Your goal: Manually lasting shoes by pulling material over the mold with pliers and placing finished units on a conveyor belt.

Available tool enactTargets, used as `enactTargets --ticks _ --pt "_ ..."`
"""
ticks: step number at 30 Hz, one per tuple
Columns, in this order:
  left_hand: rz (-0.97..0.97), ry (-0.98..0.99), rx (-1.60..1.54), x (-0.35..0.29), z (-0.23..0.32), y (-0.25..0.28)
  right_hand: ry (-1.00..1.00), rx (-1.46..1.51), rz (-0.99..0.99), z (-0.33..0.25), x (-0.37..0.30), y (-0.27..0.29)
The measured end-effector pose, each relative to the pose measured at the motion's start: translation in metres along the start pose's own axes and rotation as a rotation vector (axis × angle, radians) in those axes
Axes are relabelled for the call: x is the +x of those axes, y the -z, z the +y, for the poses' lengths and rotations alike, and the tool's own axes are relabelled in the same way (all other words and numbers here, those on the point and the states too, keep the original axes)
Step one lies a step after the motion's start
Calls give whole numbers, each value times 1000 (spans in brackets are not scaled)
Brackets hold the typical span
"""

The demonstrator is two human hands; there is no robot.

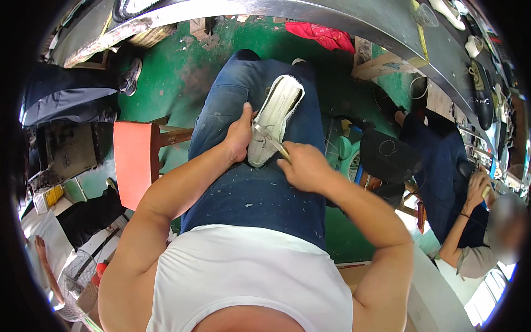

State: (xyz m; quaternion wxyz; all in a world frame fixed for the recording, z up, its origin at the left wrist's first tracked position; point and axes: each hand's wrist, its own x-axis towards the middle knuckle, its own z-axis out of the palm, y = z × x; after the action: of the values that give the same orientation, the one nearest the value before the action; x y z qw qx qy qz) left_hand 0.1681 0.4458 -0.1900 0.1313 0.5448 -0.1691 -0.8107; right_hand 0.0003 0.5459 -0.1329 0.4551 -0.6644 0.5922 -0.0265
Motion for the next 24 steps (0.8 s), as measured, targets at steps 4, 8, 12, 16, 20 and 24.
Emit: enactTargets --ticks 4,8,12,16,20,24 --pt "151 -339 298 35 -18 13 -27 118 282 3 3 -18" --pt "207 -601 709 52 -32 27 -91 141 -67 9 -12 26" --pt "165 -835 748 39 -30 17 77 -202 481 25 -9 16" --pt "89 -1146 931 35 -27 21 -183 -201 309 21 2 23" --pt "-22 -1176 1220 25 -10 14 -87 -59 480 52 -4 6" --pt "-88 -914 1490 21 1 17 -361 608 -9 49 -16 46"
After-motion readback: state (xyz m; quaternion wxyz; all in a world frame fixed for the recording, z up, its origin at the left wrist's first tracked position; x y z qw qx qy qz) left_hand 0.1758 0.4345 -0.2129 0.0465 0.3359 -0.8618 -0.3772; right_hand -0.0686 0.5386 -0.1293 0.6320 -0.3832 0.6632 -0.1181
